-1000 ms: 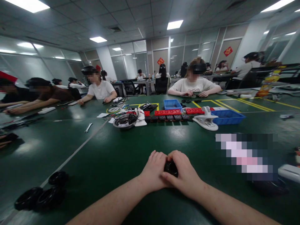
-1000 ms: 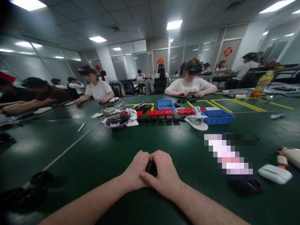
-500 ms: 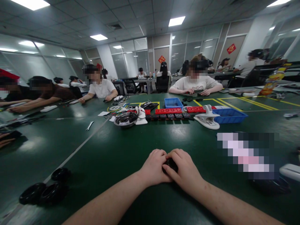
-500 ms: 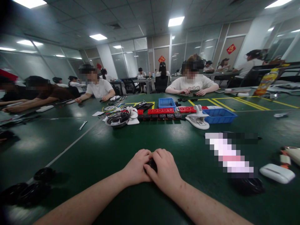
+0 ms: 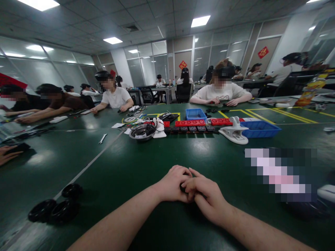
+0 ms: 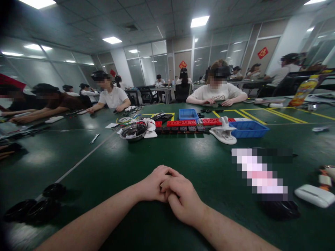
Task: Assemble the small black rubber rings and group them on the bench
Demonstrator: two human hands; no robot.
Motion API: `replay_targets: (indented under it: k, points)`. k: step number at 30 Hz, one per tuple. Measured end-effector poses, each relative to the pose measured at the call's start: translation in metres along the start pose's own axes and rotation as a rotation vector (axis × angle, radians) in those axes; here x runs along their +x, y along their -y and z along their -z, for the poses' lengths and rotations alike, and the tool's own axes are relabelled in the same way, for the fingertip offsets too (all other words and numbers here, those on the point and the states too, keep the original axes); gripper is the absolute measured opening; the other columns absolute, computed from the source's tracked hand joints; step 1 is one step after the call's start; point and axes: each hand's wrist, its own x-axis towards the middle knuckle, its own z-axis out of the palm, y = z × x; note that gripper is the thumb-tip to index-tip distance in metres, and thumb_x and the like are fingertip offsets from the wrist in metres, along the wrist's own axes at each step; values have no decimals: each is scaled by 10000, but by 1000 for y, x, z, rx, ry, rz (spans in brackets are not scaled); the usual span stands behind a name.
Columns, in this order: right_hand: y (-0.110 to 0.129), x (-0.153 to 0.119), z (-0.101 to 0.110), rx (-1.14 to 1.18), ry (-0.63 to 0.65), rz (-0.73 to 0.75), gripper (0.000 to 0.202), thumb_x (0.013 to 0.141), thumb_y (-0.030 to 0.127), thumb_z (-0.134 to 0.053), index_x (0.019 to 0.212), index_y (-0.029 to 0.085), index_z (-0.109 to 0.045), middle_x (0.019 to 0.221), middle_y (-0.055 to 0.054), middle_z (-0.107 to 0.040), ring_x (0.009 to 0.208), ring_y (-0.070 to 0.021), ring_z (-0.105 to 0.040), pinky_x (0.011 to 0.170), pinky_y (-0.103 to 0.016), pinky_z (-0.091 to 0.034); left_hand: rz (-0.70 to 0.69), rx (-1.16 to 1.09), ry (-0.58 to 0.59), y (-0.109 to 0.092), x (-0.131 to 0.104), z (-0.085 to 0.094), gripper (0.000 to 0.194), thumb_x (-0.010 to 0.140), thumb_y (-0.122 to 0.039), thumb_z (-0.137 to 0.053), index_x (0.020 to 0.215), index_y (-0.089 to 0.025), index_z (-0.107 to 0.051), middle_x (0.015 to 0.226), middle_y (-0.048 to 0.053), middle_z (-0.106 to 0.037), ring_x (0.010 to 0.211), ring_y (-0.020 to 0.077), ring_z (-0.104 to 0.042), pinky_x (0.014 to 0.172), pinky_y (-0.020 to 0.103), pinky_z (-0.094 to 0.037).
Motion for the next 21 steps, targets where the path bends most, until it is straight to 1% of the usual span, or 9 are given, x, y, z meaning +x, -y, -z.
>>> replay_targets:
  k: [2,4,5,7,9,12,14,18,21]
  points:
    - [2,0,1,-23,32,25,266,659,38,-337,782,201,-507,657,33,-577,704,-114,-577,992,-408,-323,6,10,6,0,0,0,350,558,-325,-709,871,-213,-599,988,20,-517,965,213,-464,905,344,-331]
    - [4,0,3,-110,70,38,276,690,68,-367,884,195,-517,802,-2,-610,819,-142,-568,1009,-443,-273,22,1,2,-1,-1,-1,447,544,-332,-710,953,-220,-569,1014,27,-517,976,224,-463,925,365,-322]
    - [4,0,4,-177,71,23,279,707,101,-395,946,187,-511,887,-28,-609,885,-167,-550,1008,-466,-252,39,-10,-2,-2,-1,-1,512,544,-344,-707,1013,-224,-539,1042,33,-512,994,232,-458,942,382,-309]
    - [4,1,4,-327,49,-61,306,728,198,-470,1032,165,-491,1001,-77,-579,967,-221,-504,985,-503,-240,102,-32,-10,-7,-2,-2,626,556,-392,-692,1114,-223,-463,1108,53,-491,1049,253,-435,983,430,-264]
    - [2,2,3,-446,35,-185,352,721,301,-535,1035,148,-494,1002,-99,-563,947,-249,-494,923,-500,-296,192,-36,-11,-13,-3,-5,710,566,-457,-670,1172,-210,-395,1169,78,-457,1112,278,-395,1014,486,-202]
    - [-3,3,0,-519,81,-345,319,712,376,-570,934,152,-522,884,-78,-563,836,-235,-504,778,-427,-388,304,-10,-8,-24,-3,-11,799,557,-518,-649,1218,-201,-332,1201,95,-427,1155,302,-351,1027,543,-137]
    - [-4,3,-2,-531,110,-399,267,716,382,-570,859,161,-522,813,-57,-550,774,-218,-503,719,-392,-398,344,6,-28,-28,-2,-14,725,577,-507,-634,1184,-209,-371,1155,85,-448,1132,295,-367,1026,553,-130]
    - [-3,4,-3,-553,118,-431,219,717,361,-569,792,167,-500,757,-42,-529,724,-206,-503,677,-367,-391,392,-1,-74,-30,0,-13,426,603,-426,-631,947,-206,-508,971,46,-501,1004,247,-445,1025,531,-160]
    - [-3,4,-3,-561,94,-408,196,730,358,-544,770,175,-487,735,-36,-517,696,-198,-499,645,-349,-387,399,-4,-112,-29,0,-12,351,596,-394,-640,868,-211,-512,917,26,-505,944,229,-466,1018,530,-170]
